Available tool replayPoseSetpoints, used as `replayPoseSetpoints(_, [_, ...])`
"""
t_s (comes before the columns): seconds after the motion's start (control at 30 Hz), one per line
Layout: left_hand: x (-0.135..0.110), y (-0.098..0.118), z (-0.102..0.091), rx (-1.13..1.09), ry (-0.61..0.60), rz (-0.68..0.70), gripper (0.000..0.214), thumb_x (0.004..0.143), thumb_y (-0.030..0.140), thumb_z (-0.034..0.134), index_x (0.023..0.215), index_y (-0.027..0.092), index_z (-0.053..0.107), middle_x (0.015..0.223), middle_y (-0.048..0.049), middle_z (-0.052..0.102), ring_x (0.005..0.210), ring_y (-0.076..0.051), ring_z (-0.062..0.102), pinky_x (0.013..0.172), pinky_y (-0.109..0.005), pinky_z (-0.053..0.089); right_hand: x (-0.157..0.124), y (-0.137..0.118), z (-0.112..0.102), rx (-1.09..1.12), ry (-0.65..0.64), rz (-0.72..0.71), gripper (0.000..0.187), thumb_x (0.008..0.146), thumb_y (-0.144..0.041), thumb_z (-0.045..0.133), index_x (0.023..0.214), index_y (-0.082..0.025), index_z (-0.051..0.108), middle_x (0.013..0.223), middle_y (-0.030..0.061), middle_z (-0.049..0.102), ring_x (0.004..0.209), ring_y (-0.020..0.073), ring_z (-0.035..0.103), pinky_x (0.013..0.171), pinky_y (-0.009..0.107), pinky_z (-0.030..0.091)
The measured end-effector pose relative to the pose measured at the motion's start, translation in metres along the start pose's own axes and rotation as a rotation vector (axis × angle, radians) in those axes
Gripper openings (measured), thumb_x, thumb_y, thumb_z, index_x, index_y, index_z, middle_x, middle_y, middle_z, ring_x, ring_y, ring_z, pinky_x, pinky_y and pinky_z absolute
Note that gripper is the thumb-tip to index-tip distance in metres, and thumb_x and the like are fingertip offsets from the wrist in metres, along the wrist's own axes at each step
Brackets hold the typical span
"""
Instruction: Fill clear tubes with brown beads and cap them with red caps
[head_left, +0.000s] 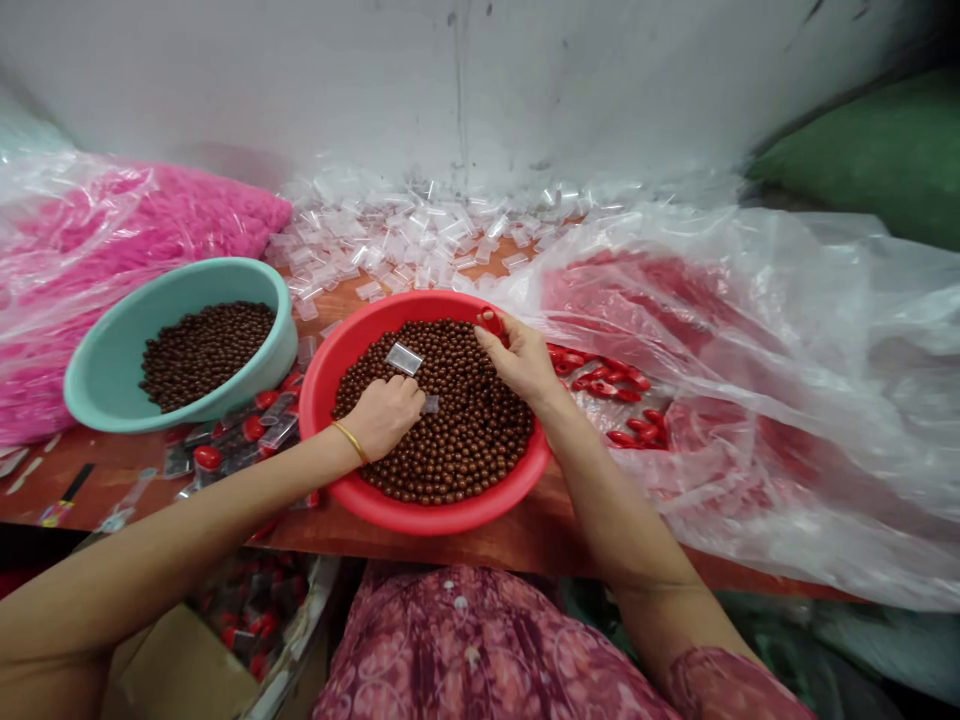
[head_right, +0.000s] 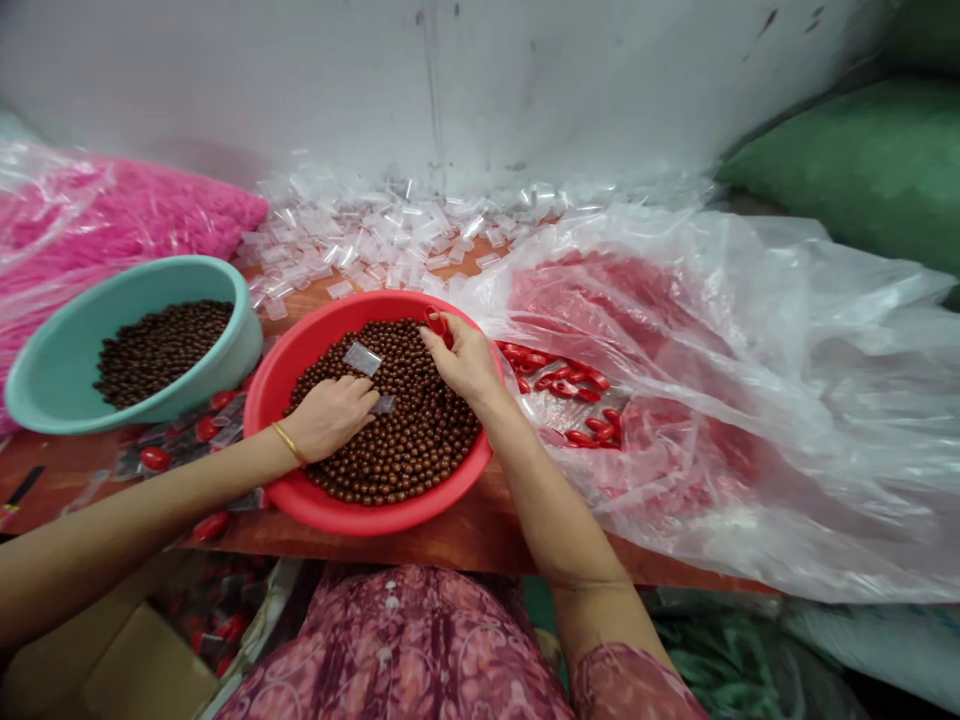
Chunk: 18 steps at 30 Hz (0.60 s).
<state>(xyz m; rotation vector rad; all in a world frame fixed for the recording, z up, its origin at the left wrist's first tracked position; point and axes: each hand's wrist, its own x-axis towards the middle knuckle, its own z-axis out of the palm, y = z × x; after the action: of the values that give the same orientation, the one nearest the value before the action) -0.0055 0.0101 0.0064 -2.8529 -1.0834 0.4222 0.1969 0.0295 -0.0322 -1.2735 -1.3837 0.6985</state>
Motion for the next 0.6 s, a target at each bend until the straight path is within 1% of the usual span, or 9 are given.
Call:
replayPoseSetpoints(0.1, [0.003, -0.004, -0.001, 0.052, 0.039, 0.058, 0.026, 0.086, 0.007, 0.034, 0.087, 0.008, 0.060, 0.085, -0.0161, 0.063, 0.082, -0.025, 0.060, 0.066, -0.034, 0.044, 0.000, -0.002, 0.001, 0.007, -0.014, 0.015, 0.031, 0.080, -0.040, 0.053, 0.098, -0.017, 0.061, 0.090, 0.0045, 0.068, 0.081, 0.0170, 0.061, 0.077, 0.031, 0.047])
replayPoseSetpoints(0.2, [0.005, -0.010, -0.005, 0.107, 0.079, 0.010, 0.028, 0.084, 0.003, 0.032, 0.083, 0.006, 0.061, 0.081, -0.0202, 0.062, 0.077, -0.027, 0.060, 0.061, -0.036, 0.042, 0.000, -0.004, 0.001, 0.001, -0.018, 0.013, 0.030, 0.080, -0.039, 0.054, 0.098, -0.016, 0.062, 0.096, 0.0065, 0.068, 0.087, 0.0188, 0.062, 0.083, 0.033, 0.047])
replayPoseSetpoints(0.27, [0.009, -0.008, -0.005, 0.150, 0.045, -0.020, 0.031, 0.083, 0.002, 0.031, 0.083, 0.004, 0.062, 0.080, -0.0221, 0.063, 0.076, -0.028, 0.060, 0.059, -0.037, 0.041, 0.000, -0.005, 0.000, 0.004, -0.018, -0.002, 0.029, 0.080, -0.038, 0.053, 0.098, -0.016, 0.062, 0.097, 0.0067, 0.068, 0.089, 0.0193, 0.062, 0.085, 0.034, 0.046])
replayPoseSetpoints(0.37, [0.022, 0.003, 0.000, 0.107, -0.037, 0.058, 0.032, 0.082, 0.002, 0.032, 0.084, 0.005, 0.063, 0.083, -0.0214, 0.064, 0.078, -0.028, 0.062, 0.061, -0.035, 0.043, 0.000, -0.005, 0.000, 0.012, -0.010, -0.010, 0.029, 0.081, -0.038, 0.053, 0.098, -0.017, 0.062, 0.096, 0.0057, 0.069, 0.087, 0.0185, 0.062, 0.084, 0.033, 0.047])
replayPoseSetpoints(0.43, [0.033, 0.010, 0.005, -0.015, -0.055, 0.102, 0.031, 0.083, 0.003, 0.033, 0.086, 0.007, 0.064, 0.086, -0.0192, 0.065, 0.080, -0.025, 0.063, 0.065, -0.034, 0.046, 0.000, -0.004, 0.000, 0.004, -0.009, -0.011, 0.029, 0.081, -0.039, 0.052, 0.098, -0.017, 0.062, 0.094, 0.0052, 0.069, 0.084, 0.0181, 0.063, 0.082, 0.033, 0.047])
replayPoseSetpoints(0.5, [0.043, 0.012, 0.011, -0.207, -0.039, 0.070, 0.027, 0.083, 0.006, 0.037, 0.087, 0.009, 0.064, 0.087, -0.0158, 0.067, 0.082, -0.023, 0.064, 0.071, -0.033, 0.048, 0.000, -0.005, 0.000, -0.009, -0.006, -0.018, 0.029, 0.081, -0.039, 0.052, 0.097, -0.017, 0.062, 0.093, 0.0049, 0.069, 0.084, 0.0181, 0.062, 0.081, 0.033, 0.047])
replayPoseSetpoints(0.53, [0.046, 0.012, 0.013, -0.335, -0.021, 0.036, 0.023, 0.083, 0.008, 0.041, 0.087, 0.010, 0.064, 0.088, -0.0137, 0.067, 0.084, -0.022, 0.064, 0.075, -0.033, 0.048, 0.000, -0.005, 0.000, -0.012, -0.004, -0.021, 0.029, 0.081, -0.040, 0.052, 0.096, -0.017, 0.062, 0.093, 0.0050, 0.069, 0.084, 0.0182, 0.062, 0.082, 0.033, 0.047])
replayPoseSetpoints(0.6, [0.050, 0.008, 0.016, -0.666, 0.018, -0.023, 0.017, 0.081, 0.013, 0.048, 0.088, 0.012, 0.063, 0.088, -0.0090, 0.069, 0.085, -0.020, 0.064, 0.080, -0.032, 0.049, 0.000, -0.005, 0.000, -0.010, 0.005, -0.023, 0.030, 0.081, -0.042, 0.053, 0.095, -0.017, 0.062, 0.093, 0.0052, 0.068, 0.084, 0.0181, 0.061, 0.082, 0.033, 0.047])
